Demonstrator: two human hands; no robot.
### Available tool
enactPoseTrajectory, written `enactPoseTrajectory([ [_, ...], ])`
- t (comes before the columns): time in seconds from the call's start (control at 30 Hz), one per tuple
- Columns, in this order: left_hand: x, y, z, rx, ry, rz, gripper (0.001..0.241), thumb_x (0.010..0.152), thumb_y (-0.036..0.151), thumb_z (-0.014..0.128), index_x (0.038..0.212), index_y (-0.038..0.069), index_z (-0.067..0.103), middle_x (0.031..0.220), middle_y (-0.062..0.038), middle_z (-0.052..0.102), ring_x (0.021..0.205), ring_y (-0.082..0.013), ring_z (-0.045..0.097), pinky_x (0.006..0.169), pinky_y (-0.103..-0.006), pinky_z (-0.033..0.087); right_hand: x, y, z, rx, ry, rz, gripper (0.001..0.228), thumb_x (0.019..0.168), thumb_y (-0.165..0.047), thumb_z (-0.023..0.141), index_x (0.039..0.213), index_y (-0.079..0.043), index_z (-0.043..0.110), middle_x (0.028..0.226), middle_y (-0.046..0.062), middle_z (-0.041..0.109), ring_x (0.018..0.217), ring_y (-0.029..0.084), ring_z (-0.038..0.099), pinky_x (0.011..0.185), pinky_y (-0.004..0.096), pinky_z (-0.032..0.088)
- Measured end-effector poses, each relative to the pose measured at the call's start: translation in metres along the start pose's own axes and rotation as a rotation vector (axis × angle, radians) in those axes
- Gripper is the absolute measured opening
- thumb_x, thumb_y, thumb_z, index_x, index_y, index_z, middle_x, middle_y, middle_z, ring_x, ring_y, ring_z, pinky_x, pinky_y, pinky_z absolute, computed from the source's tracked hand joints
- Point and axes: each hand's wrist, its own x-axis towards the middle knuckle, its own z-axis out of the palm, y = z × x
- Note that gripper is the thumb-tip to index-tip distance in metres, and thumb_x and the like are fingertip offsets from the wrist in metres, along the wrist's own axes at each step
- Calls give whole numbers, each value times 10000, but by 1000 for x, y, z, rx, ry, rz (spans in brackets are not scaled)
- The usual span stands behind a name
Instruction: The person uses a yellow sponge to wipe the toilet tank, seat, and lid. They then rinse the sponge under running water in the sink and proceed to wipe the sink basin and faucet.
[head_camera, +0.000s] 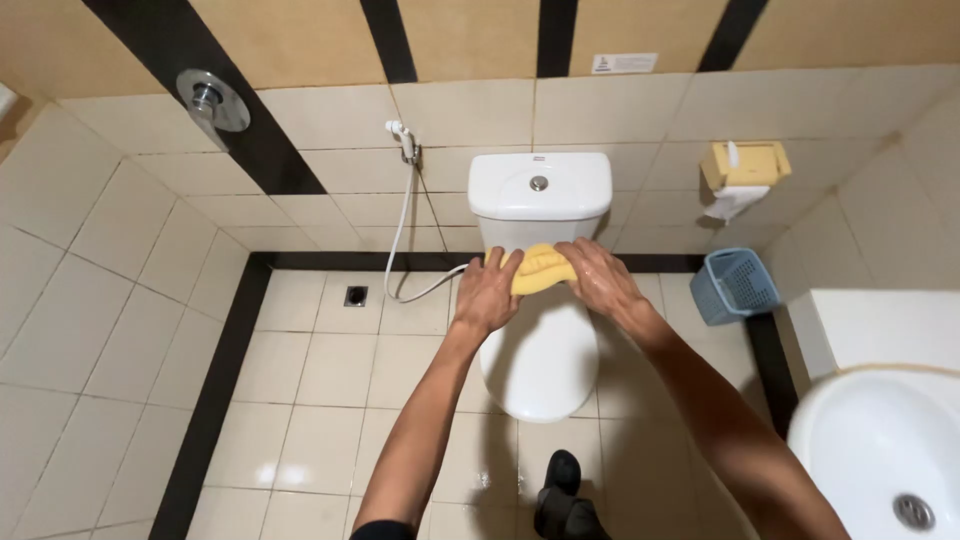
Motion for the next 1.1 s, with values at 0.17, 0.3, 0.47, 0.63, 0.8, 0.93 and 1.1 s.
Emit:
enactPoseTrajectory([
  [0.17, -68, 5, -2, -28, -7, 24, 811, 778, 270, 832, 1477, 169, 433, 1318, -167, 488, 978, -404, 620, 866, -521, 534, -56, -71, -45, -101, -42, 65, 773, 724, -220, 856, 1411, -161, 508, 1207, 143, 561, 1132, 359, 584, 949, 503, 489],
  [0.3, -106, 18, 5, -55, 49, 68, 844, 734, 223, 848, 1466, 147, 434, 1345, -184, 472, 1020, -412, 618, 879, -516, 539, -99, -100, -54, -177, -99, 147, 806, 764, -278, 847, 1474, -201, 472, 1214, 119, 557, 1113, 333, 602, 957, 499, 494],
  [0.47, -133, 38, 10, -130, 52, 121, 840, 727, 164, 838, 1458, 116, 426, 1327, -186, 479, 1023, -412, 615, 883, -510, 544, -139, -124, -71, -148, -52, 173, 809, 757, -406, 852, 1436, -191, 470, 1185, 129, 558, 1103, 363, 608, 933, 516, 500],
  [0.63, -148, 63, 10, -154, -1, 158, 808, 769, 124, 809, 1476, 99, 419, 1293, -164, 500, 1014, -408, 610, 890, -509, 544, -173, -123, -80, -139, -19, 199, 813, 769, -388, 838, 1462, -194, 461, 1208, 133, 569, 1112, 375, 613, 922, 518, 516],
  [0.8, -149, 105, 17, -169, -37, 228, 866, 708, 166, 852, 1456, 90, 422, 1295, -165, 499, 965, -407, 608, 871, -507, 539, -218, -109, -95, -149, -4, 290, 809, 781, -351, 836, 1467, -191, 438, 1249, 168, 547, 1136, 394, 598, 941, 523, 514],
  [0.93, -147, 161, 34, -171, -77, 306, 841, 717, 252, 872, 1441, 119, 466, 1333, -163, 497, 969, -404, 596, 890, -507, 513, -278, -79, -106, -101, 25, 405, 814, 784, -199, 817, 1491, -170, 415, 1328, 202, 503, 1207, 437, 549, 970, 528, 504],
  [1.1, -132, 242, 79, -114, -72, 499, 841, 750, 397, 861, 1455, 127, 490, 1305, -142, 548, 1244, -393, 486, 1071, -562, 371, -350, -41, -141, -100, 17, 627, 878, 806, -109, 791, 1550, -169, 330, 1373, 197, 458, 1235, 459, 504, 1041, 542, 451],
])
